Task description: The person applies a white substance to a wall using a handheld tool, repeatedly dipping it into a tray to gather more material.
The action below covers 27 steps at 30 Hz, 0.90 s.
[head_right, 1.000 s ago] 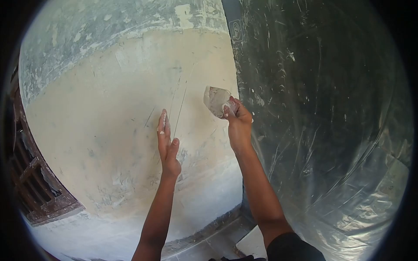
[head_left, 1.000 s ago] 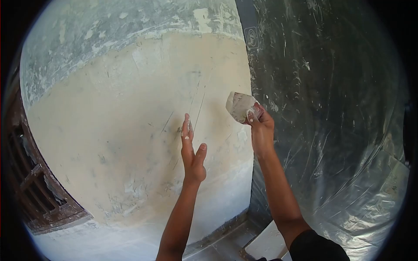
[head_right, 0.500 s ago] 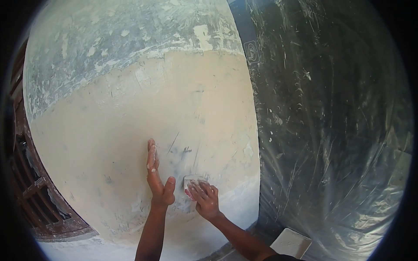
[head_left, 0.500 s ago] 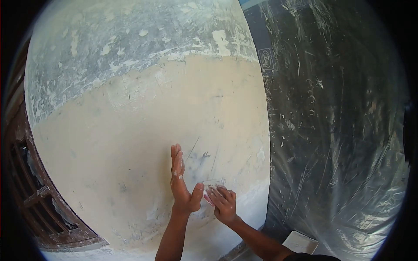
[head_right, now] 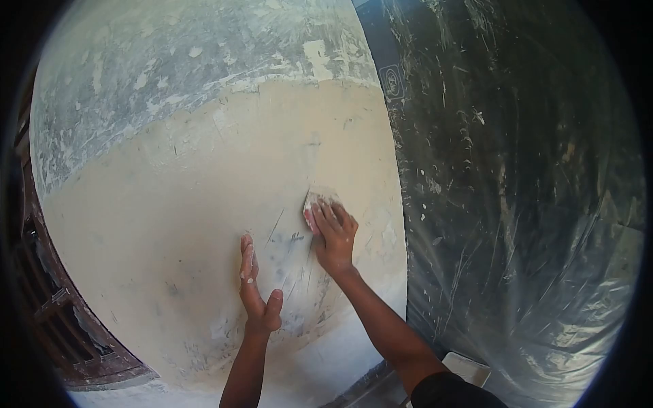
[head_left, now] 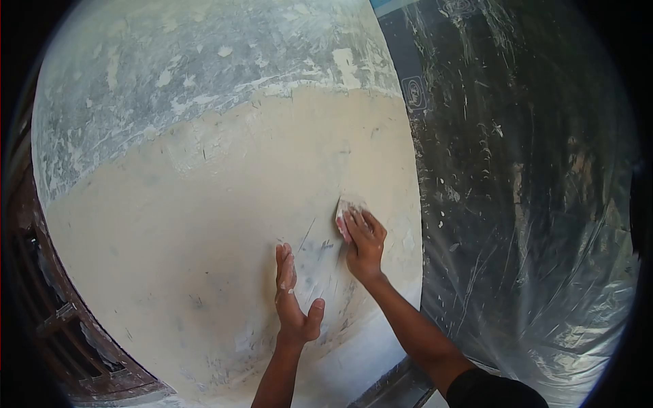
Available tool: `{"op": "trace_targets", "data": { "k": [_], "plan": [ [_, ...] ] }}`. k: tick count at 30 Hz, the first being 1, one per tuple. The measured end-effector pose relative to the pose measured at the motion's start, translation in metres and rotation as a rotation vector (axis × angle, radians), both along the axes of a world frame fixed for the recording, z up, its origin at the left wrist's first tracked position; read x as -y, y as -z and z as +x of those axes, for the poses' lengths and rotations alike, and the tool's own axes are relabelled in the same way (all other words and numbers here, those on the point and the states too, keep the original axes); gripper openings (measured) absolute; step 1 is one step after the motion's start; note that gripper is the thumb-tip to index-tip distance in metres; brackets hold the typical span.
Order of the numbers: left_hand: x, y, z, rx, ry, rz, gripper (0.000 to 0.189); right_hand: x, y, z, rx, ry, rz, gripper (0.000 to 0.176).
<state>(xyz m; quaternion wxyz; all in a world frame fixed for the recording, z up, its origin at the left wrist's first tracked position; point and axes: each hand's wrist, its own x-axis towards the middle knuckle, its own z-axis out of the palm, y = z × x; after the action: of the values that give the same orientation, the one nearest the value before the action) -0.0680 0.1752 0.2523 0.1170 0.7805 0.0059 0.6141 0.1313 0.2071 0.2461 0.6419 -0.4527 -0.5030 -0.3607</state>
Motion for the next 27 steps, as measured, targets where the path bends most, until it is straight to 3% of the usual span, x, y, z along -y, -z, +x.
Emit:
{"op": "trace_targets", "data": {
  "k": [3,5,6,7,11,13,16,19,21,23,24,25,27],
  "plan": [
    [0.0,0.004,-0.003,0.015,0.005,0.001,0.084,0.045,0.13,-0.068,0.126,-0.069,-0.2,0.055],
    [-0.002,0.005,-0.005,0.022,0.012,0.01,0.084,0.078,0.169,-0.089,0.156,-0.228,-0.322,0.05],
    [-0.003,0.007,-0.007,0.019,0.009,0.016,0.084,0.078,0.159,-0.082,0.134,-0.237,-0.248,0.055],
    [-0.004,0.007,-0.009,0.016,0.006,0.019,0.084,0.075,0.138,-0.071,0.113,-0.247,-0.177,0.059],
    [0.002,0.005,-0.01,0.021,0.002,-0.016,0.083,0.037,-0.076,0.022,-0.116,-0.06,0.165,0.054],
    [0.004,0.005,-0.008,0.033,0.013,-0.027,0.083,0.001,-0.13,0.063,-0.062,-0.073,0.193,0.057],
    [0.003,0.005,-0.003,0.034,0.016,-0.029,0.081,-0.024,-0.102,0.046,-0.009,-0.026,0.116,0.066],
    [0.0,0.011,-0.002,0.04,0.021,-0.014,0.081,0.006,0.03,-0.029,0.044,-0.004,-0.052,0.067],
    [-0.003,0.011,-0.002,0.042,0.022,-0.004,0.08,0.04,0.137,-0.076,0.119,-0.114,-0.23,0.061],
    [-0.004,0.013,-0.005,0.029,0.021,0.008,0.08,0.083,0.201,-0.103,0.161,-0.269,-0.397,0.059],
    [-0.004,0.014,-0.006,0.03,0.018,0.016,0.08,0.093,0.206,-0.099,0.123,-0.3,-0.407,0.059],
    [-0.005,0.012,-0.007,0.032,0.011,0.025,0.079,0.094,0.177,-0.082,0.04,-0.276,-0.297,0.059],
    [-0.004,0.01,-0.008,0.033,0.004,0.025,0.08,0.078,0.084,-0.022,-0.087,-0.152,-0.081,0.057]
  ]
}}
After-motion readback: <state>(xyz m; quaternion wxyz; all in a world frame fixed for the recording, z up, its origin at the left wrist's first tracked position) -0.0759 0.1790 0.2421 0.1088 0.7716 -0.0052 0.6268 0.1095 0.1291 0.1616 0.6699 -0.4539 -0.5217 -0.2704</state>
